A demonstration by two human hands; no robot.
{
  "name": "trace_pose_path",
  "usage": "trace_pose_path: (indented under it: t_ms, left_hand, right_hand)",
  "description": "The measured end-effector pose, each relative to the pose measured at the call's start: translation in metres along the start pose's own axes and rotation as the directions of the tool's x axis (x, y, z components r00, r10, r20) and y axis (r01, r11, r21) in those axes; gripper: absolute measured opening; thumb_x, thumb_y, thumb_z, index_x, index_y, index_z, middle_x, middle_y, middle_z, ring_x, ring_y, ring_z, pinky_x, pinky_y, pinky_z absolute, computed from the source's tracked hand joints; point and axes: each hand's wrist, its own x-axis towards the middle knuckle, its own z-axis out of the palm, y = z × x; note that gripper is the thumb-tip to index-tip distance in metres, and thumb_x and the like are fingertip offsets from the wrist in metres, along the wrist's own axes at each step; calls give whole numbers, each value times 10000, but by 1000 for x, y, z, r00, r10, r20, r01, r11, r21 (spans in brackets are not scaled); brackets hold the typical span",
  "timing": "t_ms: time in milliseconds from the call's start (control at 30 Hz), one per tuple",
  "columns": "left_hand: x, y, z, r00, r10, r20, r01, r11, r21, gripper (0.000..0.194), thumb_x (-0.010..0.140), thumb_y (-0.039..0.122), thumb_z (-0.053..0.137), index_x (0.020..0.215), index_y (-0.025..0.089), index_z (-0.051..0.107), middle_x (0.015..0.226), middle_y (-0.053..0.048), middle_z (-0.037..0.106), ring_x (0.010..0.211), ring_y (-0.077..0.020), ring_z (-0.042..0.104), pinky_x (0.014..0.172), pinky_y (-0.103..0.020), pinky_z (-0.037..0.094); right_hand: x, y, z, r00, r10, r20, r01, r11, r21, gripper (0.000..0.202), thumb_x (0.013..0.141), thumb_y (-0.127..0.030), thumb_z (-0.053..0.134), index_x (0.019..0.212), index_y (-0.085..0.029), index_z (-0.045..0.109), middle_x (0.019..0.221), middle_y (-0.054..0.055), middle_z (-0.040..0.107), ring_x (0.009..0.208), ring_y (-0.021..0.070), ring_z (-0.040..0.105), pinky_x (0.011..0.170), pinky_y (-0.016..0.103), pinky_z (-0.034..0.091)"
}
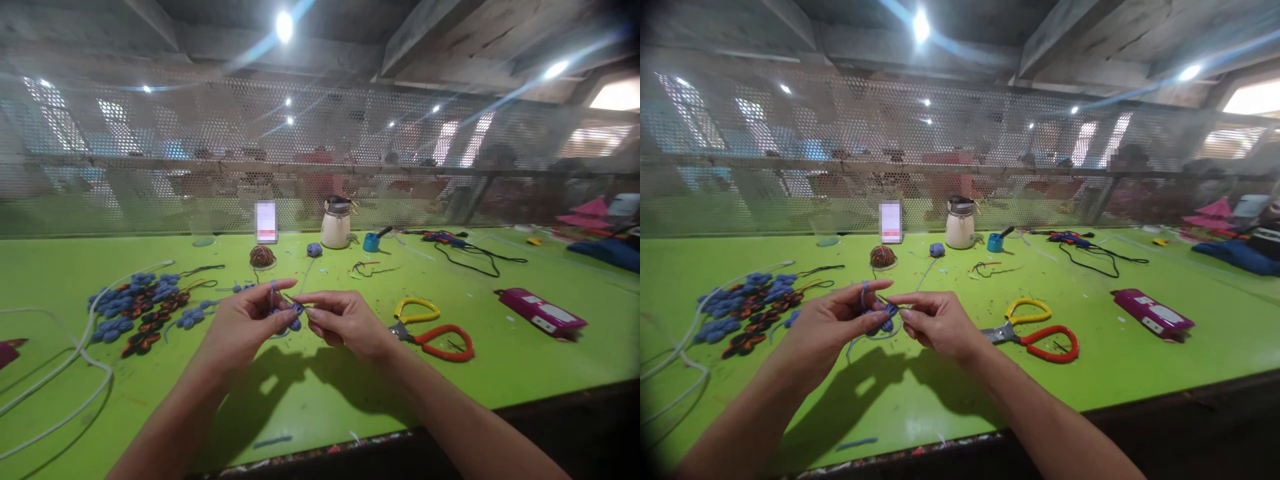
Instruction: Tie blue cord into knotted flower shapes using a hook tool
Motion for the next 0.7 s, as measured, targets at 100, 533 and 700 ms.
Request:
trace_pose_path:
  t_ms: [100, 533, 700]
  left_hand:
    - [1, 0, -2, 998, -24, 54, 25, 999, -24, 428, 607, 183, 809, 1025, 202, 715, 676, 23, 643, 624, -107, 589, 614, -234, 483]
    - [2, -2, -4, 994, 5, 108, -30, 971, 238, 432, 684, 184, 733, 1113, 216, 694, 689, -5, 653, 659, -145, 584, 666, -278, 466]
    - [0, -6, 4, 962, 256, 93, -266, 808, 526, 293, 734, 155, 672, 1003, 239, 752, 710, -37, 643, 685, -171, 566, 665, -278, 435]
  right_hand:
    - [0, -1, 0, 1000, 2, -8, -2, 1000, -3, 393, 762, -332, 678, 1107, -144, 684, 497, -72, 461, 383, 26, 268, 395, 206, 148]
    - [2, 2, -2, 1000, 23, 1, -23, 994, -104, 355, 764, -310, 669, 1062, -119, 692, 482, -63, 484, 389, 37, 307, 397, 201, 189]
    - [3, 5, 2, 993, 91, -78, -92, 996, -20, 340, 747, -309, 685, 1017, -102, 672, 472, -69, 486, 369, 32, 314, 386, 194, 193]
